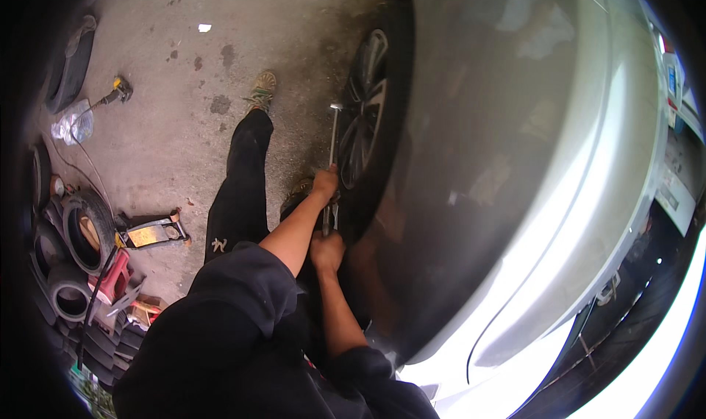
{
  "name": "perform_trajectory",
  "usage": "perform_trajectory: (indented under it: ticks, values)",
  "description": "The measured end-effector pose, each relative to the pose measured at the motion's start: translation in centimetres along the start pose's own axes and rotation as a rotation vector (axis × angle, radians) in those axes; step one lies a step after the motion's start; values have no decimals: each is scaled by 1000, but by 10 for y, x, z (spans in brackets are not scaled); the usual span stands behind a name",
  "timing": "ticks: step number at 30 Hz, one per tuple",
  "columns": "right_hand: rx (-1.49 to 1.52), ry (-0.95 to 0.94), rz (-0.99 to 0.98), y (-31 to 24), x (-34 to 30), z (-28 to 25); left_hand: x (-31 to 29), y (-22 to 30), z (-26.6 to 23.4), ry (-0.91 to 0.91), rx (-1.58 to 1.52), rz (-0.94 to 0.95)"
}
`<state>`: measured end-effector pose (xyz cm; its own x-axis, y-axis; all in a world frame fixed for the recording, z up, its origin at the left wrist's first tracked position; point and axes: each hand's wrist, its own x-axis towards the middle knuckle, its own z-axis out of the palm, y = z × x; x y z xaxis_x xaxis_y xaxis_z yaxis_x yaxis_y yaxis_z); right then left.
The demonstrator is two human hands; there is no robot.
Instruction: The person kneels beside a car and uses a pneumatic impact wrench to tighten the lug nuts on a wheel. After using the impact wrench, the person switches to a torque wrench to manually tighten each lug nut in sequence.
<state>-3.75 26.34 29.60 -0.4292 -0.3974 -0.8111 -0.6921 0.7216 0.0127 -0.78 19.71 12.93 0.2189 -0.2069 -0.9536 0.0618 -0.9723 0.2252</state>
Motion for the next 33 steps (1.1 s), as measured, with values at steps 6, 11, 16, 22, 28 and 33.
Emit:
perform_trajectory:
  ticks: [6, 11, 16, 22, 28, 33]
  values:
    - [74, -63, 76, -8, 8, 1, 48, 33, -9, -289, -186, -187]
    - [4, -184, 130, -15, 9, -15, 78, 41, -17, -496, -782, -454]
    - [-92, -188, 61, -78, -6, -56, 66, 64, -37, -343, -826, -586]
    - [135, -161, 59, -76, -7, -54, 61, 112, -39, -302, -642, -455]
    - [260, -179, 170, -87, 3, -61, 75, 119, -27, -353, -594, -425]
    - [238, -95, 80, -53, 6, -25, 77, 105, -28, -268, -287, -301]
